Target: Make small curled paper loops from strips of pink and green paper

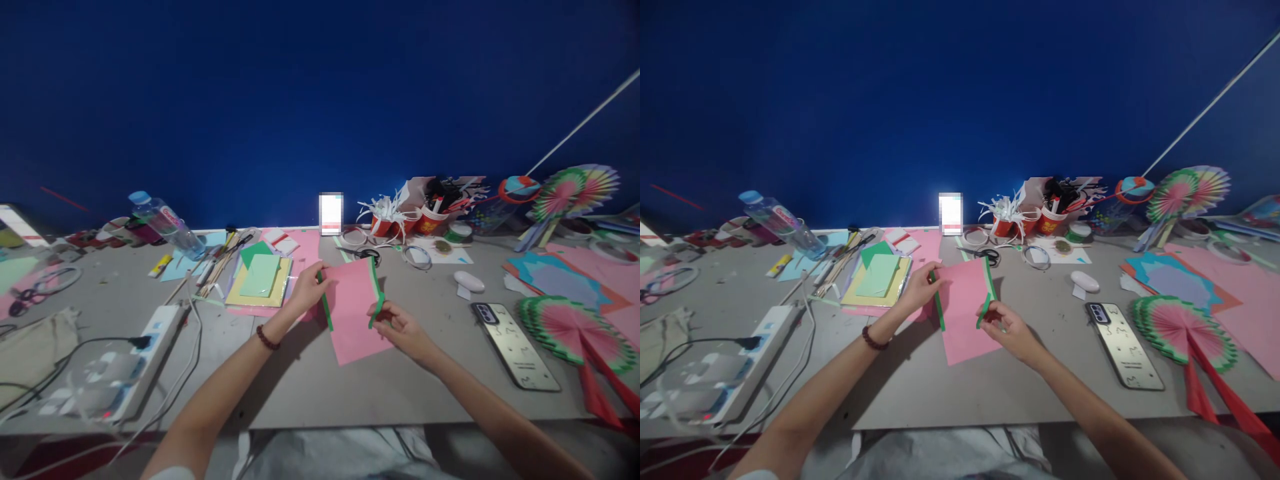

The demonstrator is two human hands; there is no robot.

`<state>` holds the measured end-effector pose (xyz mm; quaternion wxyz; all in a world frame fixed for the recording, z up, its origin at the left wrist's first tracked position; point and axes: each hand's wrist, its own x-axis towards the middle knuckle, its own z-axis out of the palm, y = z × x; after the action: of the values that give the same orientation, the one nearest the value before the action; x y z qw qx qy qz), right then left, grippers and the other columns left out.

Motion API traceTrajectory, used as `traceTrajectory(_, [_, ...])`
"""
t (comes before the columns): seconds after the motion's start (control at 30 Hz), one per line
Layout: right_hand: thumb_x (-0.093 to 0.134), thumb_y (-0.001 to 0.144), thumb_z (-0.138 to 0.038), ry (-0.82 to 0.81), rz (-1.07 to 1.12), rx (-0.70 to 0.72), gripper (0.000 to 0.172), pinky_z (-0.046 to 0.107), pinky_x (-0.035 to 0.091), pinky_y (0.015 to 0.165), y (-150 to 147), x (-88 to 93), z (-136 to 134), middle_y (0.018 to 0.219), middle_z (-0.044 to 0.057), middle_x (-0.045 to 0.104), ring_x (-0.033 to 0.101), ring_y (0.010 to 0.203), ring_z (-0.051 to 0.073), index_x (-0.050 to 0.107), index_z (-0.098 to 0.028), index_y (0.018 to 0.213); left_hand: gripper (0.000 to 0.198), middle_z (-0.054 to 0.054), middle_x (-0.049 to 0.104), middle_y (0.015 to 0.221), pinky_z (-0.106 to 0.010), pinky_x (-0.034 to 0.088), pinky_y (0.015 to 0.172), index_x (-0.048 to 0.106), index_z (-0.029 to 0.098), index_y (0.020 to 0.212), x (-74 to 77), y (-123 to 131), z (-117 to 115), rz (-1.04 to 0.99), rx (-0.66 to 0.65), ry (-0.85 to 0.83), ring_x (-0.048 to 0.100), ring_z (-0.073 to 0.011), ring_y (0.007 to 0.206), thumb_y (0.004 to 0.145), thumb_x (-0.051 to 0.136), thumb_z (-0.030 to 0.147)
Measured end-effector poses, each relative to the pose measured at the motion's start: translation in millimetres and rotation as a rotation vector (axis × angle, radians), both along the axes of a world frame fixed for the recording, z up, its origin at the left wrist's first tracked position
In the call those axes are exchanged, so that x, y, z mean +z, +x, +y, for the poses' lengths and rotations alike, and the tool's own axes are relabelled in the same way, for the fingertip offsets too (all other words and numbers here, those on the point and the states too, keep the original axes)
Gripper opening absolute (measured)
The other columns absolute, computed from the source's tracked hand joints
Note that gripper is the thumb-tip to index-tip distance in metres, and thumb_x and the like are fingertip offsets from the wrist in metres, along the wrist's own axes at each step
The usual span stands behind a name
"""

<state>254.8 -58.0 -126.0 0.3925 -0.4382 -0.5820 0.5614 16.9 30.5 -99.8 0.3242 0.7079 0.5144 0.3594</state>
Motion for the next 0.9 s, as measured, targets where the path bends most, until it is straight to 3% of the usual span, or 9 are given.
traceTrajectory(0.13, [0.068, 0.078, -0.048, 0.03, 0.006, -0.003, 0.031, 0.025, 0.044, 0.056, -5, 4.9, 14, 0.084, 0.004, 0.059, 0.054, 0.074, 0.015, 0.058, -0.021, 0.091, 0.019, 0.001, 0.064, 0.08, -0.024, 0.042, 0.063, 0.062, 0.017, 0.094, 0.7, 13, 33, 0.078, -0.004, 0.087, 0.055, -0.0138, 0.069, 0.081, 0.064, 0.03])
traceTrajectory(0.27, [0.069, 0.076, -0.047, 0.027, -0.009, 0.012, 0.031, 0.024, 0.044, 0.053, -16, 1.8, 31, 0.077, 0.001, 0.056, 0.054, 0.07, 0.014, 0.056, -0.02, 0.085, 0.023, -0.003, 0.068, 0.096, -0.027, 0.046, 0.074, 0.062, 0.018, 0.104, -3.5, 27, 56, 0.143, -0.051, 0.135, 0.06, -0.0177, 0.084, 0.081, 0.065, 0.022])
traceTrajectory(0.4, [0.07, 0.074, -0.044, 0.0, -0.007, 0.017, 0.031, 0.022, 0.044, 0.049, -24, -1.9, 41, 0.075, 0.0, 0.056, 0.052, 0.066, 0.013, 0.056, -0.02, 0.089, 0.039, -0.008, 0.061, 0.12, -0.033, 0.046, 0.089, 0.053, 0.018, 0.123, -0.6, 31, 60, 0.197, -0.021, 0.209, 0.057, -0.0223, 0.108, 0.084, 0.058, 0.015])
traceTrajectory(0.53, [0.072, 0.071, -0.038, -0.015, 0.038, -0.016, 0.051, 0.024, 0.049, 0.051, -28, -2.3, 46, 0.074, -0.003, 0.056, 0.053, 0.063, 0.012, 0.052, -0.023, 0.115, 0.032, -0.01, 0.06, 0.116, -0.037, 0.044, 0.092, 0.055, 0.016, 0.12, 3.1, 23, 33, 0.369, 0.049, 0.4, 0.054, -0.0248, 0.109, 0.089, 0.049, 0.015])
traceTrajectory(0.6, [0.073, 0.07, -0.039, -0.023, 0.03, -0.028, 0.046, 0.025, 0.051, 0.052, -30, -1.9, 48, 0.072, -0.003, 0.056, 0.053, 0.061, 0.012, 0.056, -0.022, 0.108, 0.027, -0.009, 0.063, 0.109, -0.035, 0.046, 0.085, 0.058, 0.017, 0.113, -0.8, 15, 6, 0.39, 0.01, 0.401, 0.057, -0.0228, 0.1, 0.089, 0.047, 0.015])
traceTrajectory(0.7, [0.074, 0.068, -0.042, -0.033, -0.024, -0.02, 0.031, 0.026, 0.051, 0.052, -33, -1.0, 51, 0.071, -0.002, 0.058, 0.054, 0.06, 0.012, 0.059, -0.018, 0.082, 0.019, -0.009, 0.065, 0.092, -0.031, 0.046, 0.071, 0.063, 0.017, 0.097, -11.8, -1, -38, 0.558, -0.194, 0.428, 0.06, -0.0206, 0.084, 0.09, 0.047, 0.019])
traceTrajectory(0.8, [0.074, 0.069, -0.04, -0.053, -0.074, 0.001, 0.029, 0.028, 0.051, 0.056, -39, 1.2, 51, 0.071, -0.001, 0.062, 0.058, 0.058, 0.012, 0.061, -0.017, 0.081, 0.022, -0.007, 0.063, 0.081, -0.029, 0.044, 0.063, 0.066, 0.018, 0.09, -19.5, -16, -69, 0.656, -0.314, 0.428, 0.06, -0.0184, 0.075, 0.091, 0.044, 0.021])
traceTrajectory(0.9, [0.072, 0.07, -0.036, -0.064, -0.122, 0.026, 0.026, 0.028, 0.05, 0.059, -46, 4.4, 48, 0.069, 0.0, 0.064, 0.061, 0.059, 0.014, 0.061, -0.017, 0.083, 0.023, -0.005, 0.062, 0.074, -0.027, 0.04, 0.057, 0.067, 0.019, 0.09, -20.1, -27, -81, 0.669, -0.343, 0.41, 0.059, -0.0167, 0.066, 0.09, 0.045, 0.022])
